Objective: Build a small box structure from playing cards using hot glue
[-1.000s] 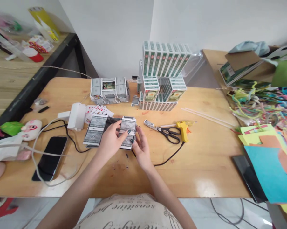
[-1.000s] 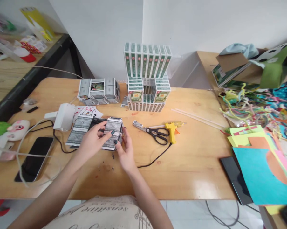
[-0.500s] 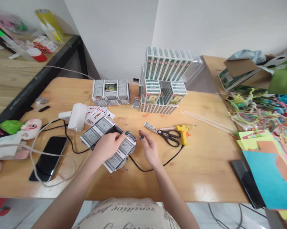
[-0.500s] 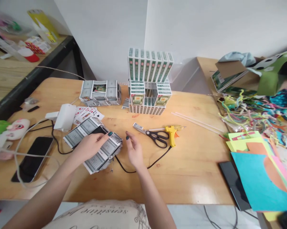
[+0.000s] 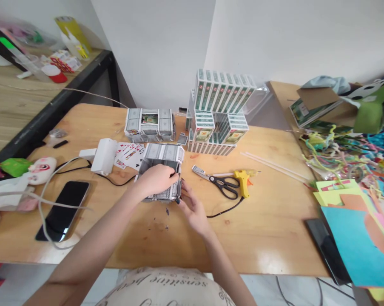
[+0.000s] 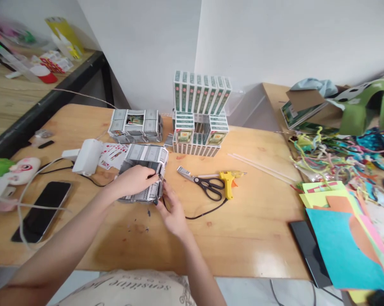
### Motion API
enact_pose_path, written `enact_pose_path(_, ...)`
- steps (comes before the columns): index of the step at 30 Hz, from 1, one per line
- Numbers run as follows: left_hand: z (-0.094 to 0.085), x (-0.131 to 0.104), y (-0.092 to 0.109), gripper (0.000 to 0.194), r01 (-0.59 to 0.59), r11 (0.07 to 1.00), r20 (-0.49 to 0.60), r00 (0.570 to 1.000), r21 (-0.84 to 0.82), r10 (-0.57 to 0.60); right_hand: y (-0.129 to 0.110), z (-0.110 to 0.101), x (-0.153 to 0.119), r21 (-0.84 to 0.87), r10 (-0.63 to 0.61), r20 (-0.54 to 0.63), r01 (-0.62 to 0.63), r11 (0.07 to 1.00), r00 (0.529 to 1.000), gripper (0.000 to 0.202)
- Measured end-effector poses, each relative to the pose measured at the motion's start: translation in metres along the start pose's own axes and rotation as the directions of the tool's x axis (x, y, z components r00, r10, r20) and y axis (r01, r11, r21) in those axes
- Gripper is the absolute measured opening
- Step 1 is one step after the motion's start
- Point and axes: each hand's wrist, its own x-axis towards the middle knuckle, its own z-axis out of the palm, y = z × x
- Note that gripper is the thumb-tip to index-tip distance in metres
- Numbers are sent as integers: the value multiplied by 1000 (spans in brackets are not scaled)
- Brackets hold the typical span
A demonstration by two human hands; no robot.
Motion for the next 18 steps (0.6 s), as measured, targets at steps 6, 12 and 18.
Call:
enact_pose_path(6,-1,-15,-4,35,-131,991,-126,983,14,132,8,-2,8,-183,-105,-37,97,978,994,58)
enact_pose_path(12,-1,-40,-24,68,-310,950,-116,945,-34,305,2,-1,17,-291,-192,-9,181,939,981,53)
enact_pose_path(18,2,-40,-26,52,-370,929,-55,928,-17,369,4,-3,18,-361,-184,62,194,912,981,53)
